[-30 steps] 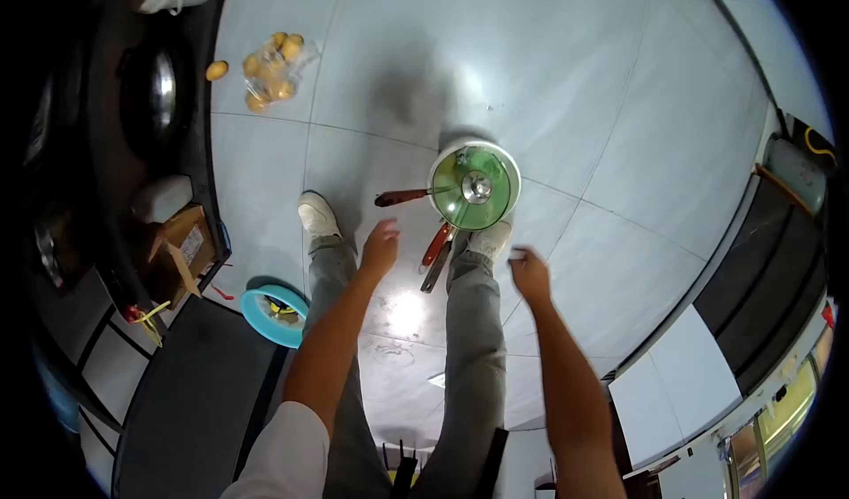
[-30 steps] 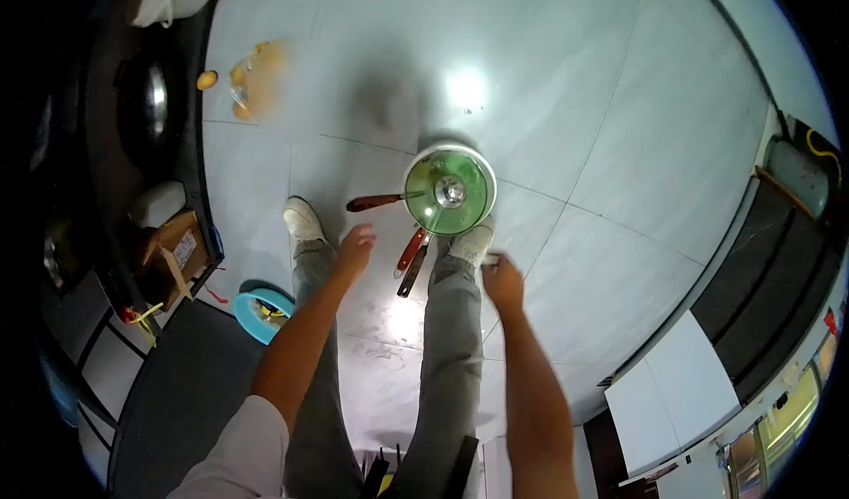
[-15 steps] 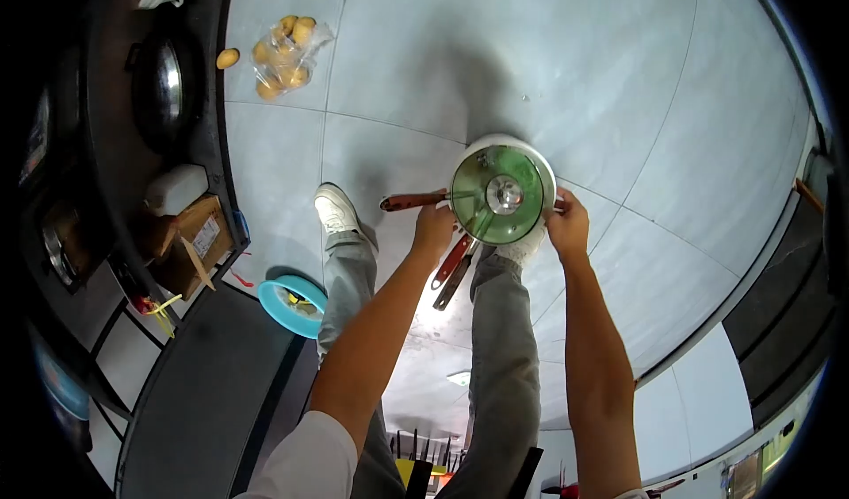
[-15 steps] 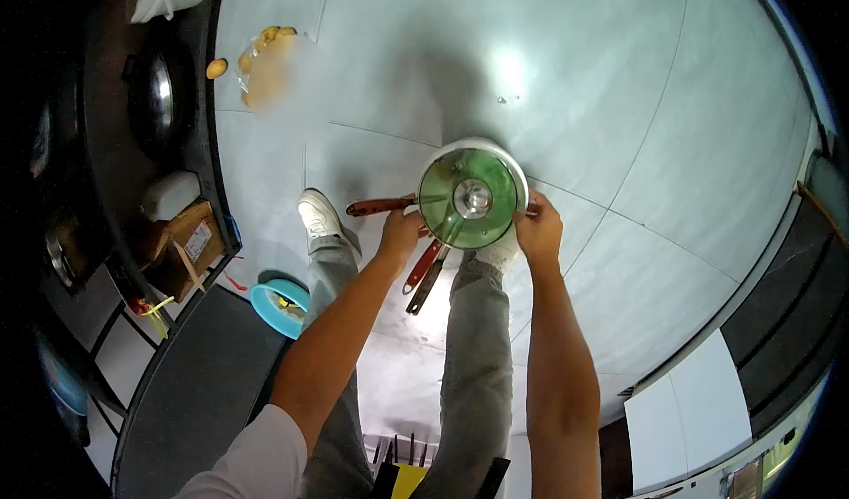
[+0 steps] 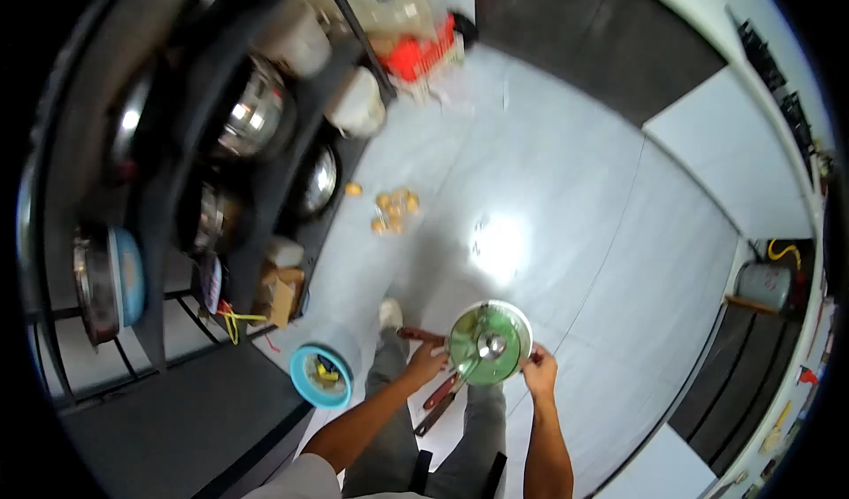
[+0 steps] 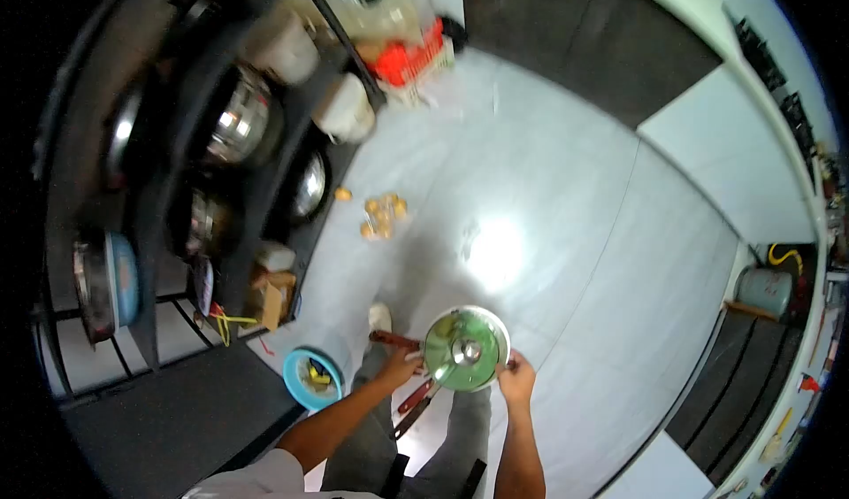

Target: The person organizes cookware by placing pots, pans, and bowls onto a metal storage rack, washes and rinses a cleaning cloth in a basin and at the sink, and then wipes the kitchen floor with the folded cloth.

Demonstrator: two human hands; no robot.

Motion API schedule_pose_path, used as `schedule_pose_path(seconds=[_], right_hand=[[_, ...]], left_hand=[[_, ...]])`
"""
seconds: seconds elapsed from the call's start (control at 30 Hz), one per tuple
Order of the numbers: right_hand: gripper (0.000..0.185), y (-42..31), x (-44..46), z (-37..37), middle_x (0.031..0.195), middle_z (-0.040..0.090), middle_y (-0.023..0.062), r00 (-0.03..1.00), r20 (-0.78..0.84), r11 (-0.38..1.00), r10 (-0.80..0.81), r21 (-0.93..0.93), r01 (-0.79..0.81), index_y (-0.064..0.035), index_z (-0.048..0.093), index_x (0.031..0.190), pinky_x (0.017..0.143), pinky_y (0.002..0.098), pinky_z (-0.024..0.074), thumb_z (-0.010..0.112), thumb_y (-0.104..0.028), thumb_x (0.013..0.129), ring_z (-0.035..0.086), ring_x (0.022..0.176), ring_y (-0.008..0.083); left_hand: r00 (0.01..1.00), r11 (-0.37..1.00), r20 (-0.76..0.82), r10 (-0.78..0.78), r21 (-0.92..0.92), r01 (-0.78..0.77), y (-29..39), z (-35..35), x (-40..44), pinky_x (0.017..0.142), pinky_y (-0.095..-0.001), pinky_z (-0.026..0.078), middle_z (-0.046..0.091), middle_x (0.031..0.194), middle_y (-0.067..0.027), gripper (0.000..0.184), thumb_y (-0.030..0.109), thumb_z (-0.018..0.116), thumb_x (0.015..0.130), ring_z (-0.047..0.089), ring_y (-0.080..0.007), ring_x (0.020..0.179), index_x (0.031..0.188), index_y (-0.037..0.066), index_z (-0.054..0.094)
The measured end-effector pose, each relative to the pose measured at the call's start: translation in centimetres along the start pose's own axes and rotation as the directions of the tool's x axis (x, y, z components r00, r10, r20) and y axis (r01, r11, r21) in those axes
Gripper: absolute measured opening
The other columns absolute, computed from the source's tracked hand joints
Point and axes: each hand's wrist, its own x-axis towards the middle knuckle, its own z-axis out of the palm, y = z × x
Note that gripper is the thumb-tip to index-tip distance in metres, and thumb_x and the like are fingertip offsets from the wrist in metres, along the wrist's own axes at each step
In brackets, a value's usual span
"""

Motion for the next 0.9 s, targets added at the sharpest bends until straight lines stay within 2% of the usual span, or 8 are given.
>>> schedule_pose_path(seconds=[0.2,0.4,0.47,0.57,0.7,0.77,0.8,0.9], right_hand=[[0.037,-14.4,-9.8,-1.9,0.076,0.069,0.0079,0.961,0.072,0.95,-0.268,-0.145,0.275,0.0024,0.072,0.111,0.056,0.0271,0.0532,0.066,0.0,0.074,0.064,0.06,0.0137],[0.039,-25.4,-13.4,-3.0,0.072,0.067,0.006,0.824,0.35,0.854,-0.445,-0.109,0.508,0.0004,0.073,0.111,0.057,0.029,0.0526,0.068,-0.005,0.074,0.063,0.06,0.0134],[0.04,-28.9,-14.4,-2.4,0.074,0.069,0.008,0.755,0.461,0.831,-0.467,-0.063,0.552,0.0005,0.073,0.113,0.059,0.0297,0.0527,0.069,-0.006,0.074,0.065,0.06,0.0151],[0.037,-34.4,-16.5,-0.6,0.076,0.071,0.0105,0.601,0.627,0.741,-0.496,-0.055,0.669,0.0014,0.073,0.11,0.06,0.0305,0.0537,0.069,-0.008,0.075,0.066,0.062,0.0161],[0.029,-39.9,-18.0,1.3,0.074,0.071,0.0109,0.352,0.833,0.685,-0.426,0.043,0.727,0.0052,0.074,0.101,0.058,0.0298,0.0534,0.066,-0.011,0.079,0.066,0.062,0.0162],[0.027,-42.4,-20.4,0.7,0.075,0.07,0.0095,0.236,0.891,0.649,-0.387,0.081,0.756,0.0056,0.074,0.099,0.056,0.0288,0.0524,0.065,-0.011,0.08,0.064,0.06,0.0153],[0.026,-46.0,-26.6,7.4,0.075,0.07,0.0087,0.252,0.893,0.645,-0.373,0.054,0.763,0.0054,0.074,0.098,0.055,0.0283,0.0518,0.064,-0.011,0.08,0.063,0.059,0.0147],[0.022,-50.4,-32.3,11.6,0.076,0.069,0.0062,0.128,0.94,0.643,-0.315,0.112,0.757,0.0031,0.073,0.093,0.055,0.0279,0.0517,0.064,-0.014,0.083,0.063,0.062,0.0137]], left_hand=[[0.983,0.985,0.171,0.074,-0.169,-0.045,10.2,-4.6,-13.1,0.073,-0.0304,0.057,0.062,0.126,-0.0077,0.049,0.031,0.063,0.098,0.068,-0.0184,0.095,0.137,0.005,0.05],[0.967,0.908,-0.057,0.249,-0.334,-0.254,16.2,-4.2,-27.2,0.074,-0.0317,0.058,0.06,0.129,-0.01,0.052,0.035,0.063,0.098,0.068,-0.0223,0.096,0.139,0.007,0.048],[0.951,0.884,-0.119,0.287,-0.351,-0.31,17.7,-3.9,-32.1,0.074,-0.0331,0.058,0.054,0.138,-0.0141,0.057,0.032,0.06,0.1,0.07,-0.0263,0.097,0.145,0.006,0.039],[0.881,0.766,-0.326,0.343,-0.446,-0.463,17.4,-3.9,-37.6,0.073,-0.0359,0.06,0.058,0.132,-0.0192,0.052,0.026,0.056,0.103,0.071,-0.0309,0.103,0.143,0.003,0.033],[0.748,0.594,-0.513,0.422,-0.466,-0.655,17.8,-0.9,-45.1,0.06,-0.0304,0.059,0.062,0.123,-0.0184,0.044,0.024,0.057,0.102,0.074,-0.0308,0.092,0.135,0.002,0.039],[0.672,0.536,-0.587,0.452,-0.424,-0.73,17.3,1.7,-47.5,0.061,-0.0305,0.057,0.057,0.13,-0.0164,0.043,0.024,0.057,0.101,0.073,-0.0314,0.092,0.135,0.003,0.041],[0.668,0.503,-0.575,0.473,-0.446,-0.74,17.4,-7.7,-49.6,0.06,-0.0307,0.057,0.059,0.123,-0.0148,0.039,0.022,0.058,0.101,0.074,-0.0311,0.09,0.131,0.003,0.042],[0.549,0.361,-0.656,0.518,-0.414,-0.836,17.8,-10.5,-54.1,0.059,-0.0318,0.058,0.062,0.115,-0.0151,0.029,0.017,0.06,0.099,0.074,-0.0306,0.088,0.121,0.003,0.047]])
